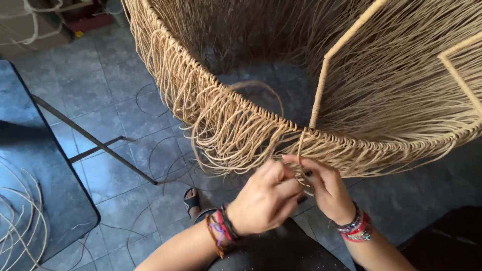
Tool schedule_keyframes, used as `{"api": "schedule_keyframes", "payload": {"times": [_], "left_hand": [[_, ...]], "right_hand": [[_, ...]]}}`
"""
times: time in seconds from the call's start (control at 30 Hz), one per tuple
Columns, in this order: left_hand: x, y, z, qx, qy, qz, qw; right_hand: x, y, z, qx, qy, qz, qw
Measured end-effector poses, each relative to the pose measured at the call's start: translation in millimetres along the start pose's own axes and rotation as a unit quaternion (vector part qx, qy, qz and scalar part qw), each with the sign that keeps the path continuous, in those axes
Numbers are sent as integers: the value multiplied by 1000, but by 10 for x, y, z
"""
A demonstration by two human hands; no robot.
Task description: Weaving and knotting fiber strands onto a large circular frame to construct a lampshade.
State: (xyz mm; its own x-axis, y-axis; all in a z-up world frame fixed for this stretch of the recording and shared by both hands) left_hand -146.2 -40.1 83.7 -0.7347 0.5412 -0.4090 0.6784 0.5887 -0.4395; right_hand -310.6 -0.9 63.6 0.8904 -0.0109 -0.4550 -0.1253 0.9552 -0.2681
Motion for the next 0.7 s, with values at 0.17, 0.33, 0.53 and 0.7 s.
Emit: {"api": "schedule_keyframes", "payload": {"times": [0.17,0.33,0.53,0.7], "left_hand": [[-94,-510,184,-62,1,-32,998],[47,-777,488,-202,-97,-83,971],[82,-873,642,-247,-168,-53,953],[10,-460,507,-345,526,-30,777]], "right_hand": [[-27,61,-160,-72,173,-25,982],[-34,175,-137,-180,427,-270,844],[22,120,72,-245,423,-300,819],[4,103,-33,-178,323,-246,896]]}}
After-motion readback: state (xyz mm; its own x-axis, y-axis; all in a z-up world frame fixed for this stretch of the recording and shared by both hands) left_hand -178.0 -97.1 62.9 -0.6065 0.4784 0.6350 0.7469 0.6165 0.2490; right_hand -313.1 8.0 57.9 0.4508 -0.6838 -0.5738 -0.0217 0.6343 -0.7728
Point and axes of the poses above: each hand's wrist, its own y-axis away from the middle knuckle, its own x-axis out of the palm, z = x × y, the point moved 4 cm from there along -y, towards the middle knuckle, and after that the axes turned 10 degrees about -x, right-handed, at the moved point
